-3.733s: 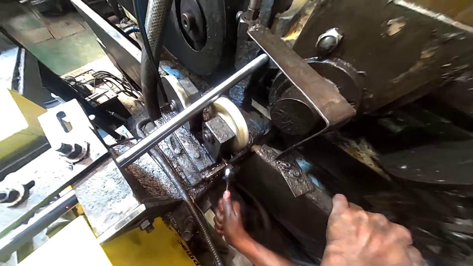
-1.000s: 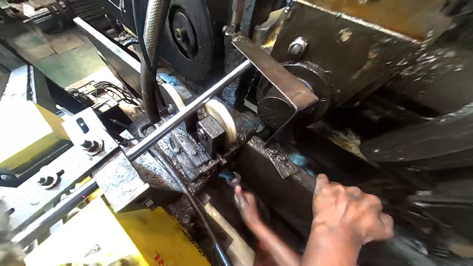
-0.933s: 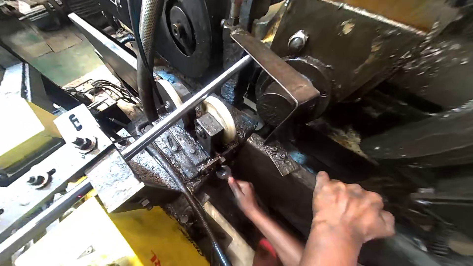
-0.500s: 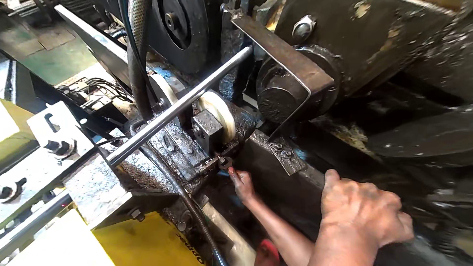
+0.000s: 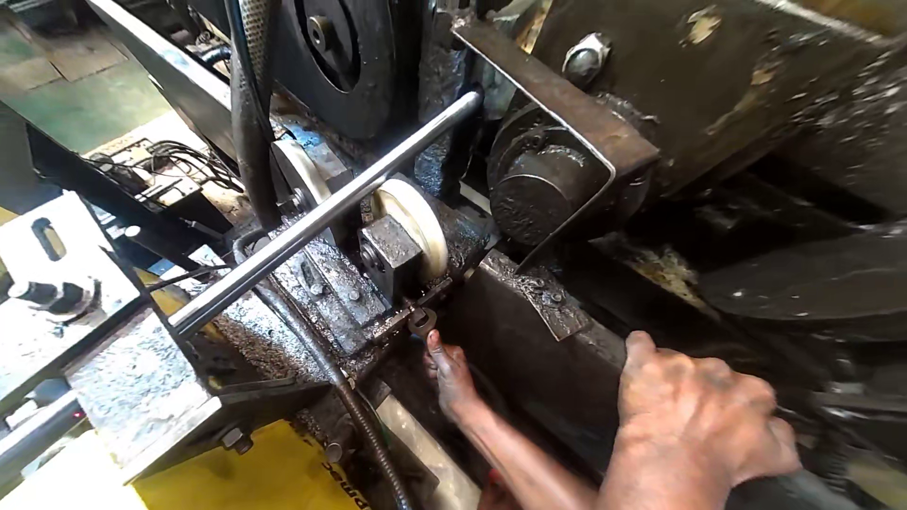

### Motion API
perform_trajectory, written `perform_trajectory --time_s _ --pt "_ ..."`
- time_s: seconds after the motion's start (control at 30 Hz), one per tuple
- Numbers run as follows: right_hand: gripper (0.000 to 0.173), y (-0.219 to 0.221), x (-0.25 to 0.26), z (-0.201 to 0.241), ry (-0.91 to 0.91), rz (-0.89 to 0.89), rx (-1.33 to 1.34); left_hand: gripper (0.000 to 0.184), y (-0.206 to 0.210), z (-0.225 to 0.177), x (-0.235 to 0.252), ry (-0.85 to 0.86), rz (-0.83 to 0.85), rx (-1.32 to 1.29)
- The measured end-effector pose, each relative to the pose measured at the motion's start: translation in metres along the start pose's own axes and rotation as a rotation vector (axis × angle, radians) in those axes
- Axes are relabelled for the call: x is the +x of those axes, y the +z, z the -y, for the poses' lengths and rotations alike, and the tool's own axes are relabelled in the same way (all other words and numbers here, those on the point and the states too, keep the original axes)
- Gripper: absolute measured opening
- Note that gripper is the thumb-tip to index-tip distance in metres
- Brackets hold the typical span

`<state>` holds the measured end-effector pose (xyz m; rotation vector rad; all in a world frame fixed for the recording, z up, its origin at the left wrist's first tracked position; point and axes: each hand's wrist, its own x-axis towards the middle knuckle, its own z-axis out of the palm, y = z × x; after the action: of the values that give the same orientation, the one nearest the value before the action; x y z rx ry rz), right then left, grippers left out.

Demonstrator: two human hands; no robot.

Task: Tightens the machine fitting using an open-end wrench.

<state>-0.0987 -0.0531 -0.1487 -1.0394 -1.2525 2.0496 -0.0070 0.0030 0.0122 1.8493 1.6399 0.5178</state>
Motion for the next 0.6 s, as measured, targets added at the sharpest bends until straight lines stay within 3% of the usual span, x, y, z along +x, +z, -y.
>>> perform_trajectory --time_s 0.3,0.43,0.6 --pt "0.055 0.01 -0.018 0.009 0.28 0.023 0.139 0.04 0.008 0.001 0.008 -0.007 -0.009 0.075" --pt "0.058 0.035 -0.038 0.02 0.44 0.04 0.447 0.041 0.011 0.002 0.008 -0.004 -0.018 0.08" --pt "0.06 0.041 -0.044 0.018 0.443 0.096 0.564 0.043 0.013 0.003 0.003 -0.026 -0.002 0.099"
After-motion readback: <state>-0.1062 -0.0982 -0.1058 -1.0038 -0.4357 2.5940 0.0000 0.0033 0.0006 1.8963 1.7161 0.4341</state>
